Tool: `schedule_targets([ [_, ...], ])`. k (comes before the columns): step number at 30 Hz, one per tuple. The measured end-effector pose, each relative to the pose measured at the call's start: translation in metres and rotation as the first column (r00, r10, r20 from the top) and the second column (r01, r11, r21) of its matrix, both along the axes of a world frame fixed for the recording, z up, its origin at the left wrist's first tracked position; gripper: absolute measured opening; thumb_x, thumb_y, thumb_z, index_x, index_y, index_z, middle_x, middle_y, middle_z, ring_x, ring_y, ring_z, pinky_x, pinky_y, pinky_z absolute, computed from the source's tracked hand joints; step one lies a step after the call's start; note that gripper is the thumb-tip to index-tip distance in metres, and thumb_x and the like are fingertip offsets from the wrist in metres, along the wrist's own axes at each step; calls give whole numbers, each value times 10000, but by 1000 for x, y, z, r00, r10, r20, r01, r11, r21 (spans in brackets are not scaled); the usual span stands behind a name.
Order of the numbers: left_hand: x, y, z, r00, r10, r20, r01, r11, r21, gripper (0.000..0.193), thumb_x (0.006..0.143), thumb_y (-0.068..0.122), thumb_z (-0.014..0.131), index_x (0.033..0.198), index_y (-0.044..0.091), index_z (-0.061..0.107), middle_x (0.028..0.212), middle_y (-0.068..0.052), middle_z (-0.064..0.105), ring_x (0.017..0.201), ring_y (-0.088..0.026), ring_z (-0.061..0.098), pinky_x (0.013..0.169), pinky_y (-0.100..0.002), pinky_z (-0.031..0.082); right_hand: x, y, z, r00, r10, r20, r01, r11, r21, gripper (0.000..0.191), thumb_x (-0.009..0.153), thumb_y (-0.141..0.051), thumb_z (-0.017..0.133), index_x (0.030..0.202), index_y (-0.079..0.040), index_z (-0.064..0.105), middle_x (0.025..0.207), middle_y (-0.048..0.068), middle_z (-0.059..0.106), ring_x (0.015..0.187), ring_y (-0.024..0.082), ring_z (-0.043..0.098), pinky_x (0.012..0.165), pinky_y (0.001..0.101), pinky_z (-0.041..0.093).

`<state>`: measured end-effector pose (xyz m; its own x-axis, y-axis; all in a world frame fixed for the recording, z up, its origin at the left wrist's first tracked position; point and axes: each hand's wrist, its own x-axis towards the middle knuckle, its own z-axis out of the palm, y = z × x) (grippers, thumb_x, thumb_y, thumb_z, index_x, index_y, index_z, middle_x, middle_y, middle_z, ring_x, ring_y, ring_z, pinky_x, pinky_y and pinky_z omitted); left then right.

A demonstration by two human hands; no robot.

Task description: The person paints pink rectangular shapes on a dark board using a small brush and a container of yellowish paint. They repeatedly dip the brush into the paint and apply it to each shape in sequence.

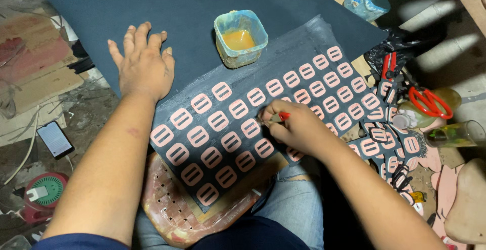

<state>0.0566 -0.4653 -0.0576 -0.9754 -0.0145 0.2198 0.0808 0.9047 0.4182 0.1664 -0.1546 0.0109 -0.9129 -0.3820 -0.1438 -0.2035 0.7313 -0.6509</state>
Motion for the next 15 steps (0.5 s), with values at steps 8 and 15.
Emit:
schedule_targets([
  [8, 1, 0, -1, 1000, -4, 6, 4, 1000, 12, 456, 1019, 315, 498, 1439, 153, 573, 1582, -113, 370, 1510, -329, 236, 1195, -649, 37, 18, 49, -16, 948, -307, 81, 317, 907, -277, 110, 916, -79, 669, 1021, -44, 671, 1097, 75, 787, 878, 114, 705, 749, 249, 567],
  [15, -1, 0, -3, 1000, 3, -22, -3, 1000, 9, 446, 1019, 322, 509, 1423, 153, 590, 1577, -115, 378, 1503, -340, 248, 1193, -653, 42, 31, 26, -44, 927, -275, -255, 197, 935, -295, 160, 956, -139, 705, 1071, -36, 663, 1099, 61, 785, 898, 86, 738, 784, 237, 591],
])
